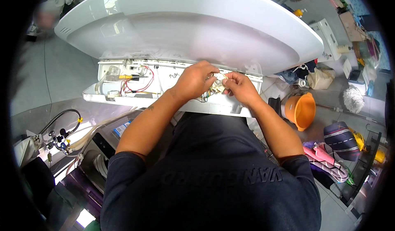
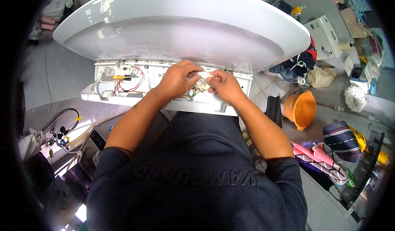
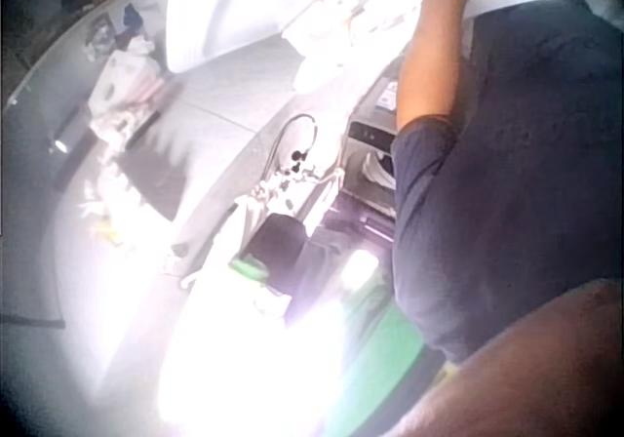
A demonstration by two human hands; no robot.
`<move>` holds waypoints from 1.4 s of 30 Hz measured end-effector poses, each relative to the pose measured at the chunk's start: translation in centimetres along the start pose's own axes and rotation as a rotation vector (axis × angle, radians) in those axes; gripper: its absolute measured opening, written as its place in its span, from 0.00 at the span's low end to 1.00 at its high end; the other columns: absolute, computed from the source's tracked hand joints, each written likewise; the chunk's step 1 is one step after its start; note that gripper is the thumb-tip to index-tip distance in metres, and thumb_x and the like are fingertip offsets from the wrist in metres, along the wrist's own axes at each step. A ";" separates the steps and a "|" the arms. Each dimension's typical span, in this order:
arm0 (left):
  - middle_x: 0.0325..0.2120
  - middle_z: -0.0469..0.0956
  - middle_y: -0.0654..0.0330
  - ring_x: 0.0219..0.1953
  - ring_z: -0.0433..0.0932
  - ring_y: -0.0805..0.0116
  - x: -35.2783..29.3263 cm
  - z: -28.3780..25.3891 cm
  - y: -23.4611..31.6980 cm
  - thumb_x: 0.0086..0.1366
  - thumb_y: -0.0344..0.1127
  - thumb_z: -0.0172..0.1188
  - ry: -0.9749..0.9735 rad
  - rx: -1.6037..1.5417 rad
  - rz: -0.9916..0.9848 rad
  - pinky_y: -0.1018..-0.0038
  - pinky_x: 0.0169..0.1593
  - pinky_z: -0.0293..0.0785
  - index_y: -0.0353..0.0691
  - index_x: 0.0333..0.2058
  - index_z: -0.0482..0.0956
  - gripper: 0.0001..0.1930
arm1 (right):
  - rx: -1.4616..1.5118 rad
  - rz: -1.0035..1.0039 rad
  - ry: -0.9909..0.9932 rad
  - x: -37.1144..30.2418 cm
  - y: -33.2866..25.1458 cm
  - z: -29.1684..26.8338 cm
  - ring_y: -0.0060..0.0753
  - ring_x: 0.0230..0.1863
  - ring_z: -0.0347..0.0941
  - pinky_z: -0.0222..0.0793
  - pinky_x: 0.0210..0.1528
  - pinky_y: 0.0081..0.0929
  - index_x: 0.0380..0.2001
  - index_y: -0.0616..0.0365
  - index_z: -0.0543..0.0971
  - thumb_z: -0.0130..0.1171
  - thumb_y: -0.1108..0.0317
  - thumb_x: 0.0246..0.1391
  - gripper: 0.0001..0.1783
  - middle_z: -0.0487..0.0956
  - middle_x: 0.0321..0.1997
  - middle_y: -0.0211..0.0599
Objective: The person works on the internal wiring of a white appliance, likely a washing machine, with the lid open. They use their hands to manipulate a white plastic connector and associated wires within the machine's control panel area.
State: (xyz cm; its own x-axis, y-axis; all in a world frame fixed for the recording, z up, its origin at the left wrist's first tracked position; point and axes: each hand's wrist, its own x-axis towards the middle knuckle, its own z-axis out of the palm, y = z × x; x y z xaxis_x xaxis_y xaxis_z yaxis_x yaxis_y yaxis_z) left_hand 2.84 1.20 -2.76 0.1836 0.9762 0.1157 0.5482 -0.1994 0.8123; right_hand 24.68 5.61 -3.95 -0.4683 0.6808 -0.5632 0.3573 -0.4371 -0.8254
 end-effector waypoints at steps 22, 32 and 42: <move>0.37 0.77 0.56 0.40 0.81 0.52 -1.3 -0.7 1.1 0.57 0.31 0.67 -0.137 0.278 0.133 0.59 0.43 0.79 0.39 0.39 0.82 0.10 | 0.065 0.057 -0.008 0.5 0.3 -0.2 0.16 0.28 0.76 0.70 0.32 0.19 0.45 0.59 0.79 0.60 0.65 0.66 0.10 0.81 0.34 0.25; 0.34 0.77 0.55 0.35 0.81 0.52 -0.4 -0.2 0.4 0.59 0.32 0.66 -0.183 0.348 0.168 0.58 0.40 0.78 0.40 0.35 0.82 0.06 | 0.083 0.067 0.019 0.4 0.2 -0.1 0.16 0.27 0.76 0.69 0.31 0.19 0.44 0.58 0.79 0.60 0.65 0.65 0.09 0.81 0.34 0.25; 0.33 0.76 0.59 0.37 0.80 0.57 0.2 -1.3 -0.7 0.60 0.32 0.64 -0.274 0.425 0.432 0.61 0.40 0.78 0.42 0.33 0.81 0.04 | 0.103 0.075 0.005 0.5 0.4 -0.1 0.16 0.27 0.76 0.69 0.30 0.19 0.45 0.58 0.79 0.61 0.65 0.66 0.10 0.80 0.34 0.25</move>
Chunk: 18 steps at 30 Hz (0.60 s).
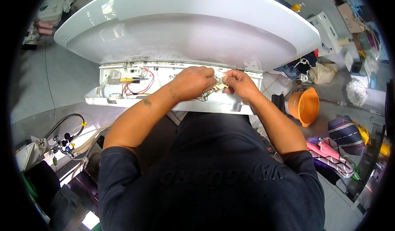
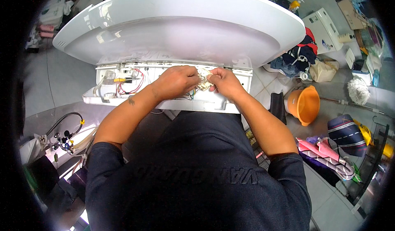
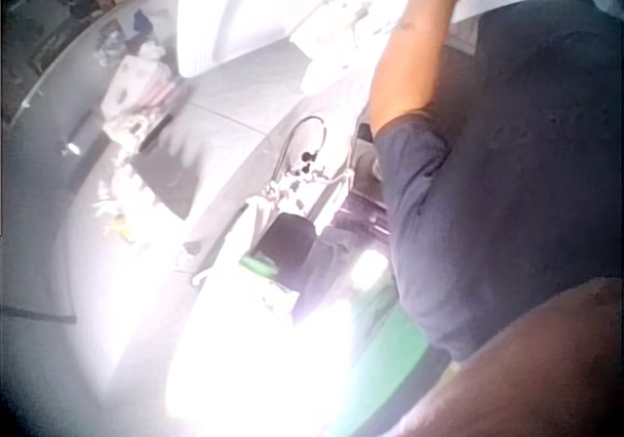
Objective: The person works on the internal wiring of a white appliance, likely a washing machine, with the lid open. They use their hands to manipulate a white plastic connector and associated wires within the machine's control panel area.
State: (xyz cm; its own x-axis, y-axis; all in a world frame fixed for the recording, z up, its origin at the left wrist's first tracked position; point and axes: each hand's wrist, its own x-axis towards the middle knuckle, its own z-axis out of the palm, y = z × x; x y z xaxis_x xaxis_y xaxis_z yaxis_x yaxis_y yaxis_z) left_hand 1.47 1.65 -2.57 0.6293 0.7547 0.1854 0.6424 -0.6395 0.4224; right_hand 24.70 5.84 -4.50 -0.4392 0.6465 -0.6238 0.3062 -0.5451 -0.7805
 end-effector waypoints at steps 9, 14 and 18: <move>0.32 0.74 0.60 0.37 0.79 0.59 0.4 -1.4 -1.0 0.58 0.33 0.64 -0.084 -0.003 0.197 0.62 0.40 0.77 0.43 0.33 0.79 0.05 | -0.008 -0.031 -0.030 -0.1 0.3 -0.1 0.18 0.29 0.76 0.70 0.30 0.20 0.48 0.60 0.80 0.62 0.63 0.65 0.14 0.81 0.35 0.28; 0.31 0.72 0.59 0.35 0.78 0.58 0.3 -1.4 -0.9 0.58 0.32 0.61 -0.076 -0.048 0.202 0.60 0.40 0.77 0.40 0.31 0.76 0.04 | -0.019 -0.016 -0.038 -0.1 0.1 -0.1 0.18 0.30 0.76 0.70 0.31 0.20 0.50 0.61 0.79 0.62 0.63 0.64 0.16 0.82 0.36 0.28; 0.32 0.72 0.58 0.36 0.78 0.56 0.4 -1.3 -0.9 0.59 0.31 0.61 -0.076 -0.070 0.205 0.60 0.39 0.77 0.40 0.33 0.75 0.05 | -0.015 -0.017 -0.032 -0.1 0.3 -0.1 0.18 0.30 0.77 0.70 0.31 0.20 0.51 0.61 0.79 0.62 0.62 0.65 0.17 0.82 0.36 0.28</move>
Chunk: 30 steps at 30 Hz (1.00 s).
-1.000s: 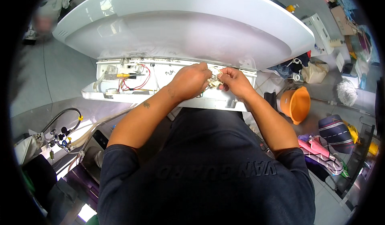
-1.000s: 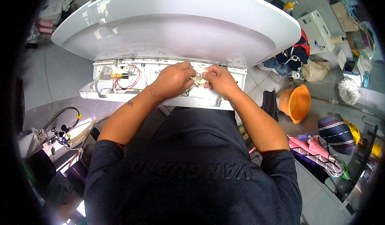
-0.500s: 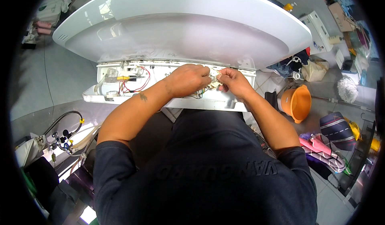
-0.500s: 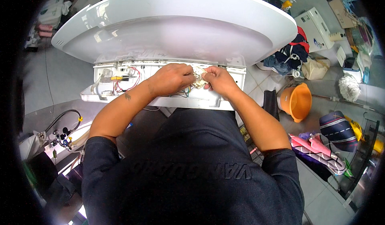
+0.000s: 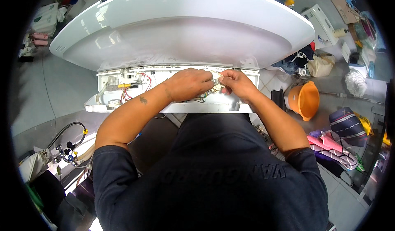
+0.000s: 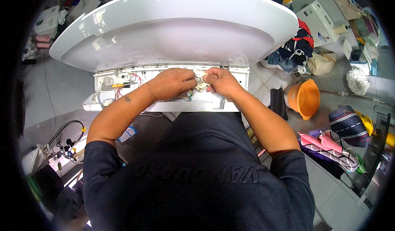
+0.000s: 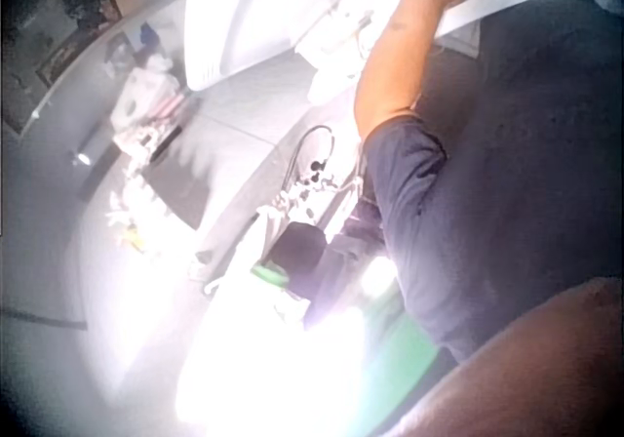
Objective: The person works on the internal wiring of a white appliance, likely a washing machine, with the lid open. They use their hands to manipulate a white plastic connector and associated wires within the machine's control panel area.
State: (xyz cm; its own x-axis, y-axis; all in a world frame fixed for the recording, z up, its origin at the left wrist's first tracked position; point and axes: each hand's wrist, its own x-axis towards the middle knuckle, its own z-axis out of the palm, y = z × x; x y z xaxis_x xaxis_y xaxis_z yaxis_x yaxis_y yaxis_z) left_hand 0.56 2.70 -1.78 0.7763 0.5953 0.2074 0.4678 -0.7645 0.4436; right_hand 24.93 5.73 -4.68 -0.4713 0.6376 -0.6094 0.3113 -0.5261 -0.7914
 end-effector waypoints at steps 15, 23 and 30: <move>0.32 0.74 0.57 0.37 0.80 0.55 1.0 -0.7 -0.2 0.61 0.32 0.61 -0.133 0.012 -0.075 0.59 0.38 0.78 0.40 0.34 0.79 0.04 | -0.023 0.003 0.005 0.1 -0.1 0.1 0.18 0.29 0.76 0.70 0.30 0.20 0.50 0.61 0.79 0.62 0.62 0.65 0.16 0.81 0.35 0.28; 0.32 0.73 0.59 0.37 0.78 0.57 0.2 -0.2 -0.5 0.61 0.32 0.59 -0.067 0.030 0.041 0.60 0.40 0.76 0.41 0.32 0.77 0.03 | 0.004 0.012 0.009 -0.1 -0.3 0.2 0.17 0.29 0.76 0.70 0.30 0.19 0.51 0.62 0.79 0.62 0.62 0.65 0.18 0.82 0.36 0.28; 0.33 0.72 0.58 0.38 0.78 0.58 0.3 -0.6 -0.3 0.60 0.33 0.60 -0.064 -0.007 0.029 0.60 0.40 0.76 0.41 0.31 0.76 0.04 | 0.002 0.016 0.009 -0.3 -0.6 0.4 0.16 0.29 0.75 0.68 0.31 0.19 0.50 0.61 0.79 0.61 0.63 0.66 0.15 0.79 0.34 0.25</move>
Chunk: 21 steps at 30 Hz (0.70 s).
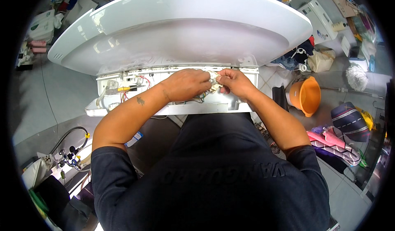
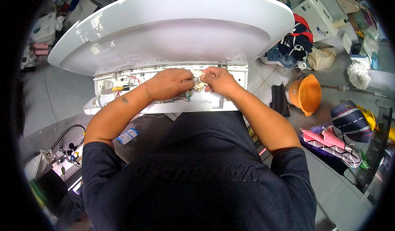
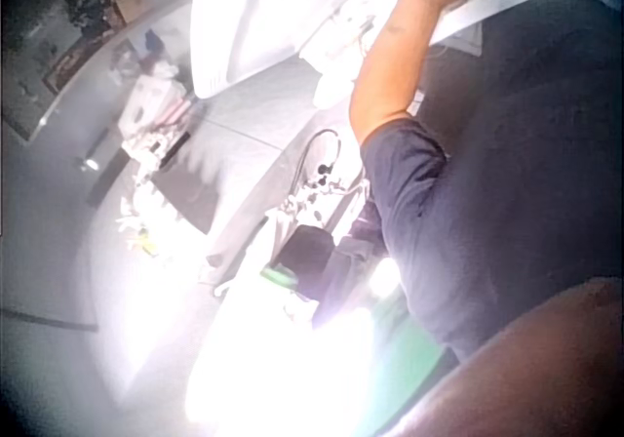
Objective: The person works on the internal wiring of a white appliance, likely a washing machine, with the lid open. They use their hands to manipulate a white plastic connector and associated wires within the machine's control panel area.
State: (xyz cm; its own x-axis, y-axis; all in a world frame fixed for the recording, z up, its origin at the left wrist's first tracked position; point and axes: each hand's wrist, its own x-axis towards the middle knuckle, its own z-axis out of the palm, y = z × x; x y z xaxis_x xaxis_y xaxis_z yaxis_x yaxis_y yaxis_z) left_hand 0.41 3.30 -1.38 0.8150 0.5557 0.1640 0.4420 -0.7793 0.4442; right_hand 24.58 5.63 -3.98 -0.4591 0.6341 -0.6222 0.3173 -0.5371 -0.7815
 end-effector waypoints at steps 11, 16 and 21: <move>0.36 0.76 0.55 0.35 0.80 0.51 0.1 1.7 1.0 0.59 0.29 0.66 0.110 -0.150 -0.302 0.60 0.39 0.79 0.38 0.35 0.79 0.07 | -0.028 0.008 0.024 0.1 0.0 -0.1 0.16 0.28 0.74 0.69 0.31 0.19 0.49 0.61 0.79 0.60 0.63 0.66 0.15 0.80 0.34 0.25; 0.36 0.76 0.54 0.34 0.81 0.51 -0.1 2.3 1.5 0.58 0.28 0.66 0.209 -0.172 -0.355 0.61 0.39 0.79 0.38 0.37 0.81 0.08 | -0.029 0.010 0.040 0.3 0.1 0.0 0.16 0.27 0.74 0.68 0.31 0.19 0.50 0.62 0.79 0.60 0.63 0.67 0.15 0.80 0.34 0.26; 0.37 0.76 0.55 0.35 0.81 0.52 -0.3 2.4 1.6 0.58 0.28 0.66 0.201 -0.139 -0.355 0.61 0.40 0.80 0.38 0.39 0.82 0.09 | -0.026 0.013 0.038 0.3 0.2 -0.1 0.17 0.27 0.74 0.69 0.30 0.19 0.50 0.62 0.79 0.61 0.63 0.66 0.16 0.81 0.34 0.26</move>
State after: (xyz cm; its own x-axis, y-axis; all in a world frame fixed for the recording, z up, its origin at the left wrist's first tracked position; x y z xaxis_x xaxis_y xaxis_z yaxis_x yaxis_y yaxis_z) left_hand 1.80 1.22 -2.86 0.5257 0.8388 0.1418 0.6159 -0.4903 0.6167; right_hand 24.59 5.79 -4.32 -0.4233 0.6482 -0.6330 0.3448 -0.5308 -0.7742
